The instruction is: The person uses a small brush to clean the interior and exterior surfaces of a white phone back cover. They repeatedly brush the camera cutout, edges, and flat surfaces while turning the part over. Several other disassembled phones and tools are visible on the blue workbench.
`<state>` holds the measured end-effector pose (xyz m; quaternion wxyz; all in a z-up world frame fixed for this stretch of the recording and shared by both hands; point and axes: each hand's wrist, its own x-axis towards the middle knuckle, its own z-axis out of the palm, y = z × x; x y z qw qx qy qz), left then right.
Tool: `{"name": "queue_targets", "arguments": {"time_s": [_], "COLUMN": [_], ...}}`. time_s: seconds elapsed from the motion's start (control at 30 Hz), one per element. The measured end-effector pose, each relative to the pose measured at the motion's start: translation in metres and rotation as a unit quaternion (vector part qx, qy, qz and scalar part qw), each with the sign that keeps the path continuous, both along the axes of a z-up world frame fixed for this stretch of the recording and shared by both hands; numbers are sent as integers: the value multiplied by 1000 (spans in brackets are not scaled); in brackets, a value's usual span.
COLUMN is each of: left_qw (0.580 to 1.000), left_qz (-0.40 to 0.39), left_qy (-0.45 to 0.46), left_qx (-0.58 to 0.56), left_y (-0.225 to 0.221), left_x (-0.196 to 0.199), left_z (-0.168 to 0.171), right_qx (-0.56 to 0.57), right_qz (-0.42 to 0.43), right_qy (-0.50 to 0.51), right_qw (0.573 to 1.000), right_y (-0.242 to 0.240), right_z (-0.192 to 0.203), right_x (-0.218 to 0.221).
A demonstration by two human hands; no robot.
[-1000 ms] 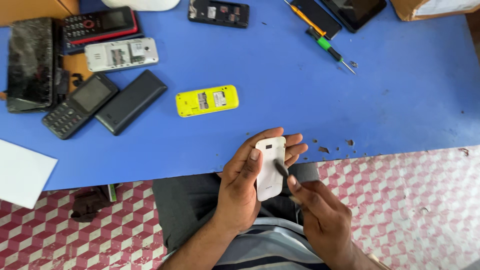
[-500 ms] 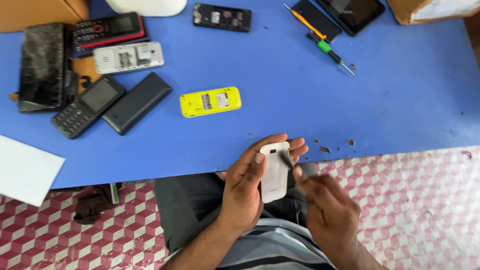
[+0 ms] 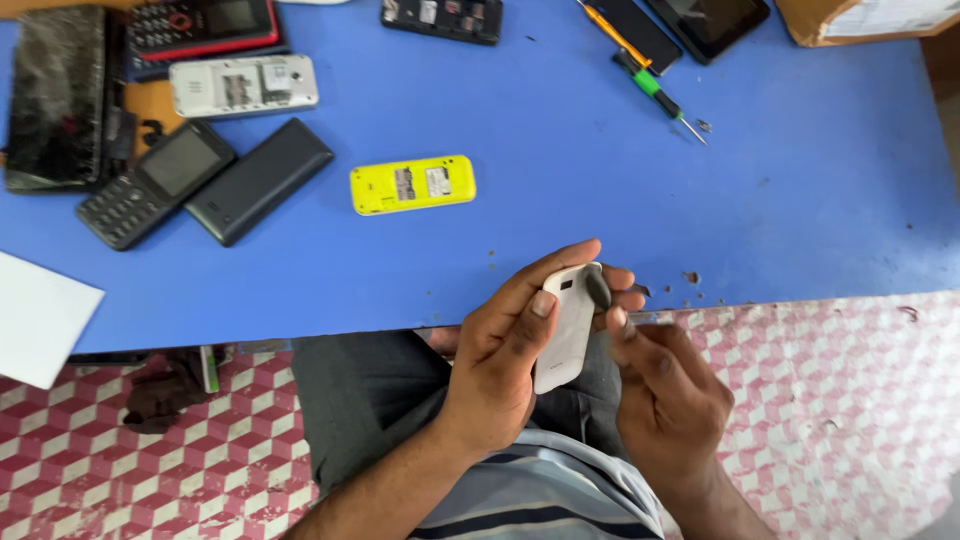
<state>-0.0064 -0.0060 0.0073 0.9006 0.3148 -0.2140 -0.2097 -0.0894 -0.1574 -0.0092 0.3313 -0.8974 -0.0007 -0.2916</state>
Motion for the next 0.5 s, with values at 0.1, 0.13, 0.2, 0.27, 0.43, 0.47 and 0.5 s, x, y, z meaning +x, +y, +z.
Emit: {"name": "queue_targets", "arguments": {"time_s": [0.1,0.13,0.2,0.27,0.43,0.47,0.5], "left_qw": [1000,1000,1000,999,995,992,989], "left_qz": [-5,-1,19,27,42,55,71], "left_qy": [1,-3,-2,5,-26,-33,-41], "left_qx": [-8,-5,15,24,90,107,124], "left_y": [4,8,14,14,5,6,7], "left_x": [6,11,17,15,0,-5,-7], "left_z": [0,2,5,6,14,15,17], "right_qx": [15,2,-11,-11,-51,-56,-62], "right_qz": [7,12,21,6,-9,-6,-8], "right_qy": [20,32,47,60,-17,-30,-30], "right_qw": [1000,999,999,998,998,998,998], "right_y": [5,12,20,21,-7,-11,-13], "right_z": [-4,-4,-5,-6,4,7,11], "right_x": [-6,-10,-15,-20,-3,-1,1]}}
